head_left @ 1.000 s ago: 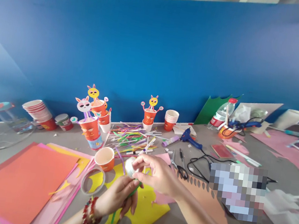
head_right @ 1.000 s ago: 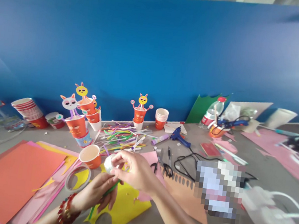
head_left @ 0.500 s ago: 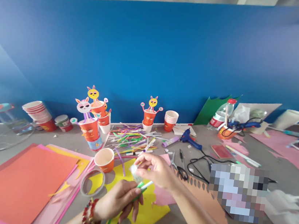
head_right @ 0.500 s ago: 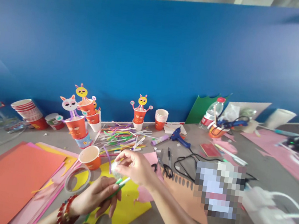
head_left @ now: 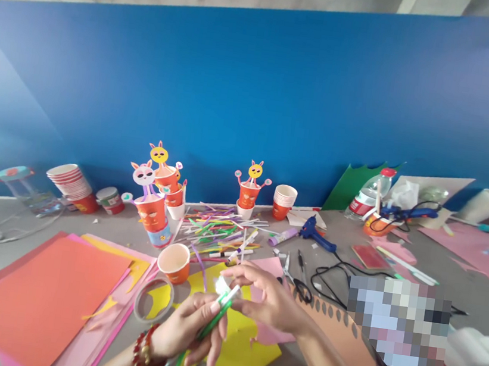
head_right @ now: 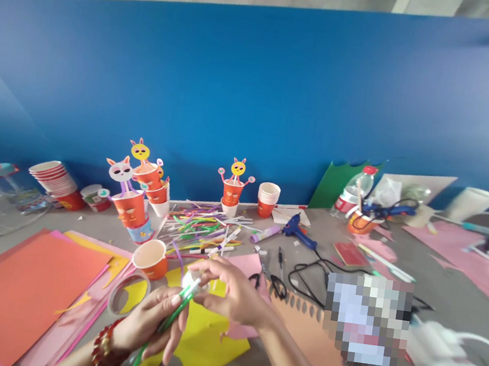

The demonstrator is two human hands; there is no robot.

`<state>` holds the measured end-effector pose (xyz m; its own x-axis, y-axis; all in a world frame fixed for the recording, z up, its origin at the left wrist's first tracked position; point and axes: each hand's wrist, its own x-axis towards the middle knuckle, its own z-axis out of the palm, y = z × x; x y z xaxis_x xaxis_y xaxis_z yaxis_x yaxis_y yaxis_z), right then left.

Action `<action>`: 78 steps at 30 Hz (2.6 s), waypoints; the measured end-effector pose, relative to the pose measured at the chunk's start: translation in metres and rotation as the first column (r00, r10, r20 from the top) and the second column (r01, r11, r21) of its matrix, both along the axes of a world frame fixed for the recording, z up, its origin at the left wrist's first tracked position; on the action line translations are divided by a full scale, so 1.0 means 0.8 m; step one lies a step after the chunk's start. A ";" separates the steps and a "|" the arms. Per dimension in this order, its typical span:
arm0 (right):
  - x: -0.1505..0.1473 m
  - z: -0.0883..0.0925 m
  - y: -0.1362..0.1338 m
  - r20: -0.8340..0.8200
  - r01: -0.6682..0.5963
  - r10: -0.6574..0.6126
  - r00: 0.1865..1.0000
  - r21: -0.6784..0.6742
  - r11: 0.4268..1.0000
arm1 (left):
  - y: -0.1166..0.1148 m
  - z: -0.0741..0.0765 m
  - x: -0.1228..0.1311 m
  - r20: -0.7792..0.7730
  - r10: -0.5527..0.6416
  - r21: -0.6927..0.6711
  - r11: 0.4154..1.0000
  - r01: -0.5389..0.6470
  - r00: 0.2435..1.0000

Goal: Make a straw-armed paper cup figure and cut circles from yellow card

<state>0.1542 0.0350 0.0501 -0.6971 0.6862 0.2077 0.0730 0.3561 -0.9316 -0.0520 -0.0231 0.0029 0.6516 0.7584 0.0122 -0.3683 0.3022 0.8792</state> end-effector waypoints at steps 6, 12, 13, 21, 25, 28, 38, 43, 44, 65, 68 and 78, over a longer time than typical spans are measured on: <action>0.010 0.010 -0.003 0.119 0.019 -0.034 0.992 0.126 0.992 | 0.000 0.001 -0.003 -0.083 0.024 -0.013 1.000 -0.026 0.996; 0.025 0.016 -0.005 0.126 0.027 -0.041 0.991 0.112 0.993 | 0.004 0.005 -0.012 -0.056 0.081 0.013 0.997 -0.081 0.995; 0.025 0.017 -0.005 0.121 0.021 -0.034 0.992 0.110 0.994 | 0.004 0.006 -0.013 -0.049 0.098 0.025 0.995 -0.097 0.994; 0.012 0.018 -0.008 0.113 0.066 -0.078 0.990 0.103 0.992 | 0.004 0.000 -0.004 -0.101 0.290 0.138 0.951 -0.275 0.952; 0.005 0.017 -0.011 0.087 0.100 -0.104 0.991 0.048 0.994 | 0.003 -0.003 -0.002 -0.159 0.350 0.197 0.928 -0.318 0.923; 0.002 0.018 -0.012 0.074 0.096 -0.098 0.992 0.034 0.995 | 0.003 -0.002 -0.002 -0.194 0.386 0.217 0.914 -0.344 0.902; 0.010 0.022 -0.007 0.103 0.088 -0.104 0.989 0.145 0.985 | 0.005 0.004 0.001 -0.238 0.450 0.248 0.885 -0.394 0.861; 0.018 0.008 -0.001 0.123 0.072 -0.092 0.988 0.154 0.985 | 0.004 -0.002 0.000 -0.197 0.445 0.228 0.888 -0.400 0.874; 0.018 0.007 -0.001 0.123 0.074 -0.094 0.988 0.161 0.984 | 0.004 -0.003 0.000 -0.193 0.454 0.225 0.883 -0.411 0.870; 0.003 0.012 -0.008 0.181 0.071 -0.126 0.975 0.286 0.956 | -0.002 0.007 0.009 -0.206 0.646 0.270 0.760 -0.592 0.735; 0.004 0.007 -0.008 0.144 0.109 -0.153 0.978 0.272 0.956 | -0.003 0.009 0.010 -0.213 0.638 0.264 0.767 -0.586 0.740; 0.007 -0.006 -0.007 0.100 0.110 -0.140 0.985 0.261 0.959 | -0.003 0.006 0.013 -0.186 0.643 0.278 0.759 -0.588 0.743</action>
